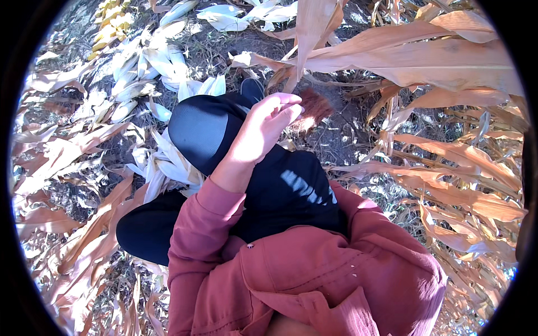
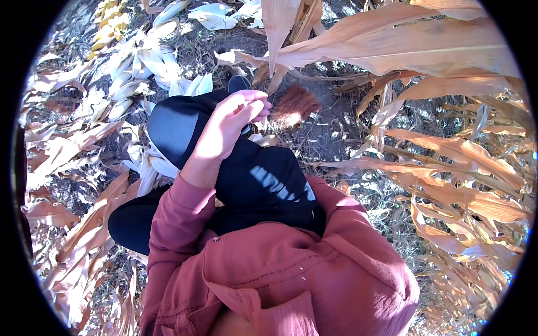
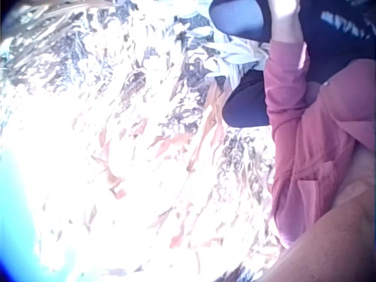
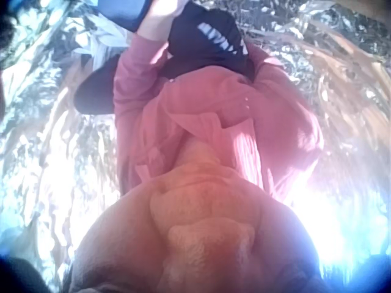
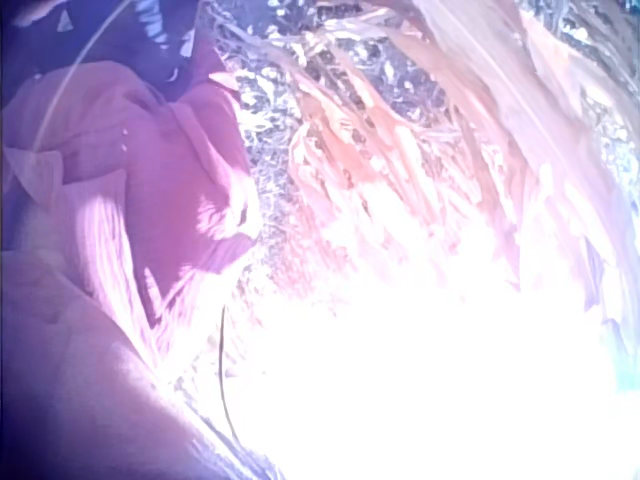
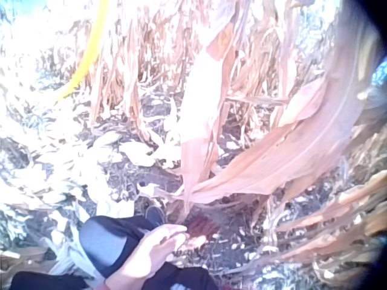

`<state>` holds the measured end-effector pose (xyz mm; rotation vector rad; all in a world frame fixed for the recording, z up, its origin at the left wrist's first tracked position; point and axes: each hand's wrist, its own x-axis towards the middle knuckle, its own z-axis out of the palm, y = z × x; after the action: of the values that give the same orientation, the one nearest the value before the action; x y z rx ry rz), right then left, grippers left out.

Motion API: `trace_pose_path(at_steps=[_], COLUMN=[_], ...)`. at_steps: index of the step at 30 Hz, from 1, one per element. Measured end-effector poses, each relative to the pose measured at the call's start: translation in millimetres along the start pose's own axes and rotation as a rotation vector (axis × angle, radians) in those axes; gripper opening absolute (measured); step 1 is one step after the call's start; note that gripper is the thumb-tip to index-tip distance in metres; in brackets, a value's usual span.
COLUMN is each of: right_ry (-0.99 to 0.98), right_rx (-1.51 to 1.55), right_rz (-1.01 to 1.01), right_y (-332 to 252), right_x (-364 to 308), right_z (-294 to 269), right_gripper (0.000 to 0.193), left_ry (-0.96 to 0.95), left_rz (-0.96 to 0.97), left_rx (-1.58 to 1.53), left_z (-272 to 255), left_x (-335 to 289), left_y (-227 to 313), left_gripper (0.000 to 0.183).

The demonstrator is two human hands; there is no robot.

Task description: The person sits on the ground in a cornfield and shucks corn cobs by hand. They pull back the husks to reveal the kernels and remove the silk, then place the shucked corn aside.

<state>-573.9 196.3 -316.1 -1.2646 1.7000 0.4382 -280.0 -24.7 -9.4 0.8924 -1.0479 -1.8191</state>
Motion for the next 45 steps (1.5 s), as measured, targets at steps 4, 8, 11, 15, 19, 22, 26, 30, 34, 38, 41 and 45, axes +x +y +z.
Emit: trace_pose_path(at_steps=[4, 8, 11, 15, 19, 22, 26, 30, 34, 38, 41, 45], right_ry=[0.008, -0.047, -0.170, -0.348, -0.473, -0.453, -0.406, 0.091, 0.571, 0.457, 0.392, 0.206], right_rx=[-0.029, -0.169, -0.332, -0.437, -0.138, 0.069, -0.025, -0.240, 0.114, 0.142, -0.011, -0.184], right_rz=[-0.001, -0.002, -0.085, -0.299, 0.036, 0.283, 0.063, -0.395, -0.690, -0.974, -1.224, -1.328], right_y=[8, 58, 123, 171, 146, 79, -54, -157, -295, -391, -440, -509], right_x=[-11, -54, -95, -147, -154, -151, -179, -183, -214, -224, -205, -190], right_z=[6, 7, 11, 19, -12, -64, -182, -275, -308, -291, -274, -256], right_gripper=[0.031, 0.033, 0.033, 0.034, 0.036, 0.038, 0.032, 0.029, 0.027, 0.022, 0.020, 0.025], left_ry=[0.011, -0.011, -0.040, -0.062, -0.043, 0.044, 0.289, 0.824, 0.973, 0.970, 0.951, 0.866], left_rz=[-0.005, 0.014, 0.062, 0.125, 0.205, 0.340, 0.406, 0.293, -0.201, -0.336, -0.313, -0.444], left_rx=[-0.012, -0.041, 0.058, -0.026, -0.090, -0.099, -0.255, -0.024, 0.493, 0.577, 0.860, 0.923], left_z=[-2, 6, 11, 5, -4, -25, -69, -170, -282, -300, -273, -268], left_x=[0, -2, 3, -2, -25, -39, -49, -47, -75, -84, -79, -88], left_y=[1, 5, -1, 10, 42, 51, 53, -21, -161, -215, -193, -191], left_gripper=[0.031, 0.032, 0.029, 0.028, 0.026, 0.024, 0.023, 0.024, 0.019, 0.019, 0.019, 0.020])
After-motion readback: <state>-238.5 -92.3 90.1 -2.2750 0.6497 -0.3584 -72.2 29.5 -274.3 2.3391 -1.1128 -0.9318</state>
